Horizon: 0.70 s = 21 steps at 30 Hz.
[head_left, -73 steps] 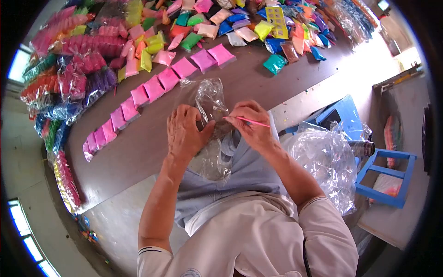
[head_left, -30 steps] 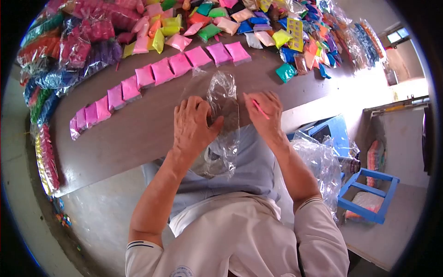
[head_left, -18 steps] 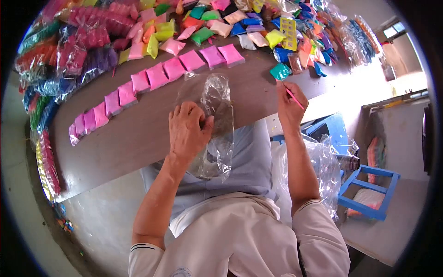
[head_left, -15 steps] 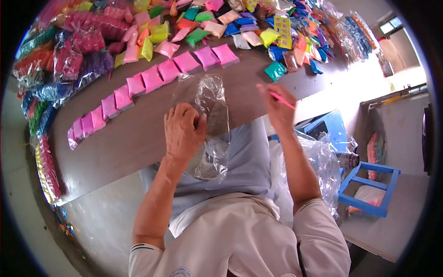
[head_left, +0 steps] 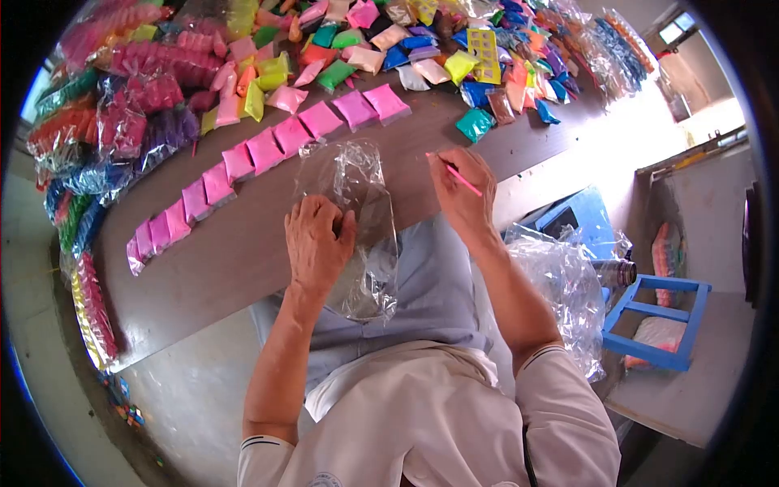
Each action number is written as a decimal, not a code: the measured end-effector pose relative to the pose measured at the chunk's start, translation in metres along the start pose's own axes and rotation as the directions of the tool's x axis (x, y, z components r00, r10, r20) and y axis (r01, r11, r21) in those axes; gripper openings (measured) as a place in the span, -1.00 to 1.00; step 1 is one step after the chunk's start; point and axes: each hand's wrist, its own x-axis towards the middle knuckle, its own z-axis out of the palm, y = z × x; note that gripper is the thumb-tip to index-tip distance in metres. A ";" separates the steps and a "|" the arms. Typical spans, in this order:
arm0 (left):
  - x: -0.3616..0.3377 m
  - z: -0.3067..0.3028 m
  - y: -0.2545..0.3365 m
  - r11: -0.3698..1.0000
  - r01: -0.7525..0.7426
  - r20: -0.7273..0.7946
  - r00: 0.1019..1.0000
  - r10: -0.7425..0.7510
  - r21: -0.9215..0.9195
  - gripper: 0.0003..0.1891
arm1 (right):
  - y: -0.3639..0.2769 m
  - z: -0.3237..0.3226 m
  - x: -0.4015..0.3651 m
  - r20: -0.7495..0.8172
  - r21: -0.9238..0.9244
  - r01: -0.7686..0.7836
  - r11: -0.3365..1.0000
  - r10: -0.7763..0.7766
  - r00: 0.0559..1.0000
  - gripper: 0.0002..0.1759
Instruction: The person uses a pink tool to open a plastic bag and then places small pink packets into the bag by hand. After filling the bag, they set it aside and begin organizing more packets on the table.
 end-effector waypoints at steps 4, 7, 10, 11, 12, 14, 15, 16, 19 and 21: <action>0.004 -0.006 0.005 1.000 0.007 0.021 1.000 -0.007 -0.017 -0.79 | -0.008 0.023 -0.012 -0.088 0.098 0.299 0.949 -0.291 0.953 -0.87; 0.003 -0.002 0.002 1.000 -0.029 -0.016 0.999 0.029 0.000 -0.79 | -0.012 0.032 -0.016 0.142 0.275 0.238 0.932 -0.284 0.948 -0.88; 0.000 -0.003 -0.001 1.000 0.017 -0.016 1.000 -0.018 -0.007 -0.80 | 0.023 0.034 -0.016 0.000 0.120 0.290 0.949 -0.292 0.956 -0.88; -0.003 -0.006 -0.003 1.000 0.010 -0.014 1.000 -0.010 -0.009 -0.80 | 0.050 0.026 -0.018 -0.084 0.141 0.258 0.956 -0.248 0.965 -0.88; -0.005 -0.008 -0.005 1.000 0.018 -0.024 1.000 -0.018 0.005 -0.81 | 0.082 0.012 -0.021 -0.088 -0.002 0.205 0.979 -0.204 0.975 -0.88; -0.005 -0.011 -0.011 0.999 0.032 -0.042 0.999 -0.031 0.020 -0.81 | 0.124 -0.027 -0.026 -0.327 -0.033 0.076 0.997 -0.083 0.942 -0.91; -0.007 -0.013 -0.013 0.999 0.033 -0.052 0.998 -0.032 0.022 -0.80 | 0.133 -0.047 -0.030 -0.355 -0.010 -0.122 0.992 0.111 0.928 -0.88; -0.010 -0.014 -0.013 0.999 0.034 -0.058 0.998 -0.032 0.024 -0.80 | 0.129 -0.064 -0.034 -0.378 0.017 -0.319 0.948 0.302 0.875 -0.84; -0.009 -0.014 -0.012 0.999 0.026 -0.064 0.998 -0.024 0.027 -0.80 | 0.115 -0.081 -0.032 -0.318 0.061 -0.312 0.948 0.315 0.894 -0.83; -0.009 -0.017 -0.012 0.998 0.057 -0.042 0.998 -0.057 0.001 -0.80 | 0.111 -0.064 -0.021 -0.096 0.082 -0.283 0.956 0.291 0.952 -0.78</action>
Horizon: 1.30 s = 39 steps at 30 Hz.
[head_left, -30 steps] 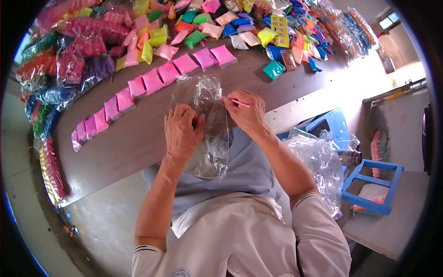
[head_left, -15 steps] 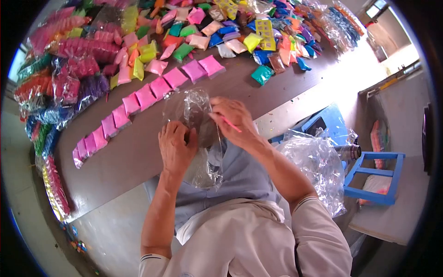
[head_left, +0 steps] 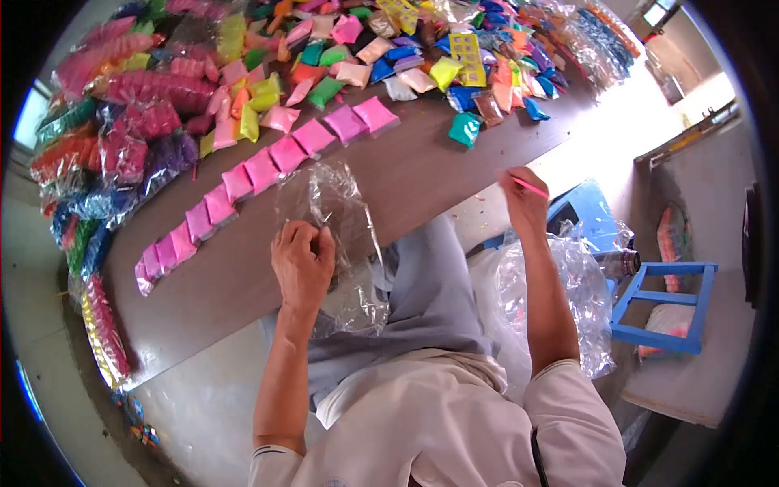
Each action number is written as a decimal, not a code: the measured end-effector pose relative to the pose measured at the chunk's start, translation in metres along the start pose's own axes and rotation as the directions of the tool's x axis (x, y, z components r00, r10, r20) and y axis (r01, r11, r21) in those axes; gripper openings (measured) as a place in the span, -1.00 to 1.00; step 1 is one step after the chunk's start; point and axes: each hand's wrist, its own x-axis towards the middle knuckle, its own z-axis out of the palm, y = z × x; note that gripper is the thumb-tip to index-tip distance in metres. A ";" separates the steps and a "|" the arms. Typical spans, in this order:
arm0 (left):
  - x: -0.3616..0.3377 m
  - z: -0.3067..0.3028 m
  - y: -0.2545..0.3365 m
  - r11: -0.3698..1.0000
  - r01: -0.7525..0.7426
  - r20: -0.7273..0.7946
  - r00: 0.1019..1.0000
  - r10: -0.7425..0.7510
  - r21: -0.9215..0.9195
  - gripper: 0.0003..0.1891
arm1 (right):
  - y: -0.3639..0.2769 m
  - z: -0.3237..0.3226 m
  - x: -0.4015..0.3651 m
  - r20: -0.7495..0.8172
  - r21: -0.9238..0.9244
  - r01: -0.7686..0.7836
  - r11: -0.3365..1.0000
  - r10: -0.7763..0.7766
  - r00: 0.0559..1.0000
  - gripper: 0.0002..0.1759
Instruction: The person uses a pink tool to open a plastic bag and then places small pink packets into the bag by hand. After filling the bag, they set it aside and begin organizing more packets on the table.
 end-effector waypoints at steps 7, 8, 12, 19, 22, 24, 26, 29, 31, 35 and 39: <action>0.002 -0.017 -0.006 0.971 0.155 0.085 0.986 -0.141 -0.181 -0.83 | -0.091 0.063 0.064 0.766 -0.193 -0.116 0.974 0.223 0.603 -0.56; 0.001 -0.018 -0.007 0.967 0.155 0.078 0.987 -0.142 -0.201 -0.84 | -0.101 0.065 0.068 0.644 -0.337 0.035 0.941 0.203 0.737 -0.57; -0.002 -0.014 -0.009 0.976 0.127 0.031 0.992 -0.123 -0.179 -0.83 | -0.096 0.078 0.065 0.412 -0.350 0.083 0.933 0.073 0.908 -0.65; 0.003 -0.017 -0.010 0.976 0.126 0.042 0.992 -0.121 -0.176 -0.79 | -0.148 0.095 -0.024 0.765 0.236 0.302 0.924 -0.368 0.528 -0.69; 0.005 -0.027 -0.015 0.932 0.264 0.165 0.960 -0.229 -0.247 -0.72 | -0.147 0.105 -0.027 0.792 0.275 0.343 0.898 -0.414 0.449 -0.75; 0.006 -0.036 -0.021 0.883 0.358 0.230 0.927 -0.296 -0.303 -0.67 | -0.148 0.105 -0.024 0.755 0.317 0.271 0.909 -0.415 0.508 -0.82; 0.005 -0.046 -0.028 0.814 0.360 0.178 0.933 -0.313 -0.455 -0.57 | -0.145 0.102 -0.025 0.735 0.327 0.299 0.897 -0.440 0.516 -0.83; -0.006 -0.071 -0.047 0.804 0.414 0.139 0.908 -0.394 -0.427 -0.53 | -0.142 0.099 -0.028 0.677 0.356 0.350 0.866 -0.498 0.542 -0.84; -0.011 -0.089 -0.049 0.755 0.445 0.116 0.886 -0.448 -0.482 -0.51 | -0.144 0.100 -0.033 0.640 0.389 0.372 0.843 -0.538 0.549 -0.83; -0.021 -0.118 -0.042 0.650 0.453 0.077 0.851 -0.520 -0.611 -0.48 | -0.149 0.110 -0.048 0.592 0.291 0.310 0.905 -0.425 0.685 -0.79; -0.048 -0.132 -0.019 0.553 0.509 0.138 0.805 -0.576 -0.660 -0.44 | -0.145 0.115 -0.071 0.439 0.411 0.028 0.911 -0.225 0.870 -0.81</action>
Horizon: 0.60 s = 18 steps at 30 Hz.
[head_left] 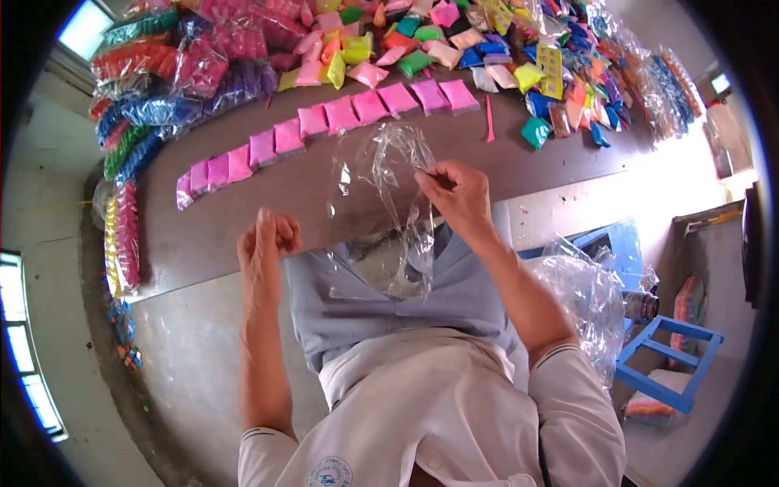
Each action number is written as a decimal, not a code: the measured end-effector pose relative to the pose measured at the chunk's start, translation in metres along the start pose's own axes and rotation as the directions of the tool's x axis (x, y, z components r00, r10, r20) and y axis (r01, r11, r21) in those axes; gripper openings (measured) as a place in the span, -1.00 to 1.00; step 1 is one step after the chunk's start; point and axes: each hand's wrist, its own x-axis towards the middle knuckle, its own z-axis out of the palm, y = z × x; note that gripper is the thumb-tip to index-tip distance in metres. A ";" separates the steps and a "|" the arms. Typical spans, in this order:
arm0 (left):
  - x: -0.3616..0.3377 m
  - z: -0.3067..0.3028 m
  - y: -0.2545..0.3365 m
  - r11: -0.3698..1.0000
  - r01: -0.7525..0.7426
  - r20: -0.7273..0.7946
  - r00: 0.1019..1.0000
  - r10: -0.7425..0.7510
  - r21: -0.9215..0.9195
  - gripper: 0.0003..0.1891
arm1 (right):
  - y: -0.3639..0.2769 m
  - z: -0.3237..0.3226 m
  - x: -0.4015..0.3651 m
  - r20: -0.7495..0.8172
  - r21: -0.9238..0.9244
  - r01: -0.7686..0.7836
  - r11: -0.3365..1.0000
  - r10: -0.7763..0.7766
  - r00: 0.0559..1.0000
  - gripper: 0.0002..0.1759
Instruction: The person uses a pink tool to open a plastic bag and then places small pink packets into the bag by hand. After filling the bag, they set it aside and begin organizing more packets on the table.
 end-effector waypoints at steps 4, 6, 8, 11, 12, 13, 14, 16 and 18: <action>-0.042 -0.005 -0.027 0.973 0.212 0.170 0.966 -0.194 -0.093 -0.36 | 0.006 0.013 -0.013 -0.050 0.350 -0.261 0.900 0.296 0.954 -0.85; -0.061 -0.005 -0.045 0.954 0.289 0.257 0.931 -0.259 -0.086 -0.34 | -0.006 0.016 -0.016 -0.093 0.489 -0.282 0.826 0.371 0.924 -0.81; -0.079 0.006 -0.056 0.907 0.420 0.313 0.865 -0.393 -0.024 -0.29 | -0.024 0.018 -0.020 -0.117 0.620 -0.288 0.730 0.449 0.886 -0.75; -0.089 0.019 -0.067 0.913 0.377 0.362 0.838 -0.408 0.156 -0.26 | -0.031 0.016 -0.022 -0.156 0.702 -0.249 0.667 0.485 0.860 -0.71; -0.087 0.024 -0.063 0.914 0.375 0.367 0.837 -0.406 0.157 -0.26 | -0.024 0.015 -0.022 -0.126 0.731 -0.237 0.640 0.467 0.875 -0.73; -0.084 0.029 -0.055 0.913 0.289 0.351 0.855 -0.381 0.287 -0.26 | -0.019 0.013 -0.022 -0.095 0.758 -0.228 0.611 0.450 0.888 -0.74; -0.082 0.031 -0.051 0.890 0.200 0.337 0.873 -0.352 0.411 -0.26 | -0.014 0.010 -0.022 -0.098 0.758 -0.228 0.611 0.452 0.886 -0.74; -0.077 0.033 -0.054 0.909 0.190 0.332 0.887 -0.321 0.370 -0.23 | -0.009 0.002 -0.018 -0.149 0.735 -0.249 0.630 0.509 0.848 -0.79; -0.073 0.030 -0.054 0.926 0.181 0.327 0.899 -0.292 0.331 -0.21 | -0.009 -0.012 -0.009 -0.179 0.768 -0.250 0.590 0.573 0.800 -0.82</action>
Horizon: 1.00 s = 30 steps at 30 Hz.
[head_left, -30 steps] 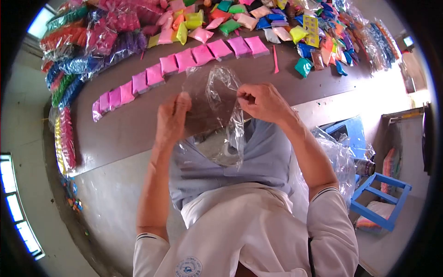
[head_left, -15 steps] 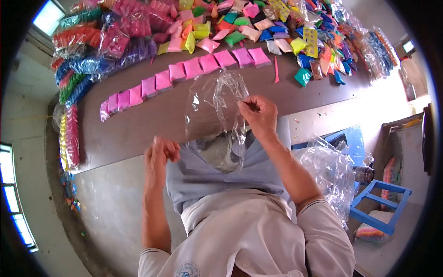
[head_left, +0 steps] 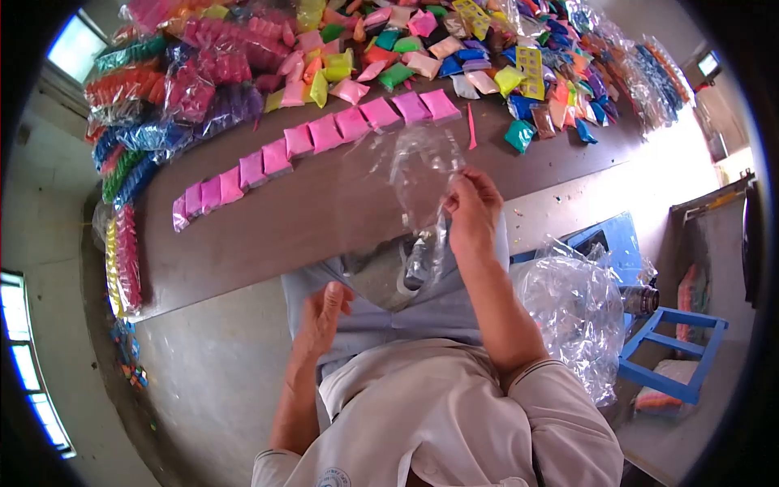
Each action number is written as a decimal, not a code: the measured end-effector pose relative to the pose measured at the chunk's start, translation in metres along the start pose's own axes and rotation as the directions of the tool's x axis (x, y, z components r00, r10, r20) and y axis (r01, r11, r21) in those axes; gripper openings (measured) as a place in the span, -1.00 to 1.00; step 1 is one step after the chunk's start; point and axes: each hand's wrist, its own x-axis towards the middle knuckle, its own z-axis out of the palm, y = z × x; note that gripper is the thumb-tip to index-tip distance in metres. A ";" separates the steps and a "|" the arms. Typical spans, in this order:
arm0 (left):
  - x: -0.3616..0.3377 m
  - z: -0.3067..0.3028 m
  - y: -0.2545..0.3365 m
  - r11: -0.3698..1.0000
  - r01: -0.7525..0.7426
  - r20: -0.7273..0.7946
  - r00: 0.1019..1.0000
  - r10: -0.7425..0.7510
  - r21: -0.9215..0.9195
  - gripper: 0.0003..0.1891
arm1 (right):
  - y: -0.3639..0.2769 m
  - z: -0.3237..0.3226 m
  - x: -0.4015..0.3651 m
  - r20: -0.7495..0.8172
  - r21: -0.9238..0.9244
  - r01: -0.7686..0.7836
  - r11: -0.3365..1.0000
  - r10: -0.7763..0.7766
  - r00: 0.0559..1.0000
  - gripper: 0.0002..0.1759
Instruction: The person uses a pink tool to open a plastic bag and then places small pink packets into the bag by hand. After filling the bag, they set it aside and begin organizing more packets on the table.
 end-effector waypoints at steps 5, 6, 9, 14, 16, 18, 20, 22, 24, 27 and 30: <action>-0.001 -0.010 -0.001 0.990 -0.003 -0.078 0.997 -0.008 -0.142 -0.26 | -0.023 -0.018 0.010 -0.016 0.224 -0.032 0.974 0.037 0.999 -0.93; 0.000 -0.009 -0.001 0.980 0.030 -0.054 0.998 -0.041 -0.196 -0.24 | -0.025 -0.017 0.006 -0.024 0.225 -0.028 0.974 0.034 0.999 -0.93; 0.003 0.007 0.004 0.976 0.053 0.070 0.997 -0.039 -0.212 -0.23 | -0.018 -0.008 -0.012 0.012 0.255 -0.089 0.963 0.089 0.996 -0.93; 0.022 0.012 0.026 0.989 -0.084 0.050 0.995 0.091 -0.125 -0.25 | -0.001 -0.012 -0.050 0.244 0.312 -0.213 0.926 0.139 0.960 -0.93; 0.028 0.007 0.028 0.987 -0.111 0.002 0.994 0.112 -0.114 -0.26 | -0.003 -0.015 -0.060 0.252 0.315 -0.231 0.921 0.153 0.955 -0.93; 0.032 -0.003 0.027 0.994 -0.085 -0.147 0.986 0.073 -0.074 -0.27 | -0.007 -0.022 -0.066 0.336 0.360 -0.252 0.898 0.127 0.933 -0.92; 0.035 -0.011 0.021 0.990 -0.096 -0.170 0.982 0.077 -0.105 -0.28 | -0.017 -0.026 -0.070 0.344 0.340 -0.243 0.909 0.121 0.931 -0.91; 0.036 -0.013 0.023 0.985 -0.105 -0.194 0.978 0.077 -0.137 -0.29 | -0.020 -0.030 -0.072 0.433 0.354 -0.254 0.900 0.083 0.898 -0.91; 0.035 -0.012 0.030 0.989 -0.078 -0.116 0.991 0.063 -0.126 -0.28 | -0.019 -0.031 -0.074 0.466 0.338 -0.259 0.905 0.078 0.881 -0.92; 0.038 -0.001 0.044 0.988 -0.096 -0.052 0.995 0.091 -0.117 -0.30 | -0.008 -0.031 -0.073 0.459 0.310 -0.192 0.931 0.030 0.888 -0.94; 0.038 0.003 0.056 0.981 -0.157 -0.080 0.986 0.149 -0.113 -0.31 | 0.004 -0.034 -0.068 0.343 0.251 -0.047 0.967 -0.043 0.938 -0.95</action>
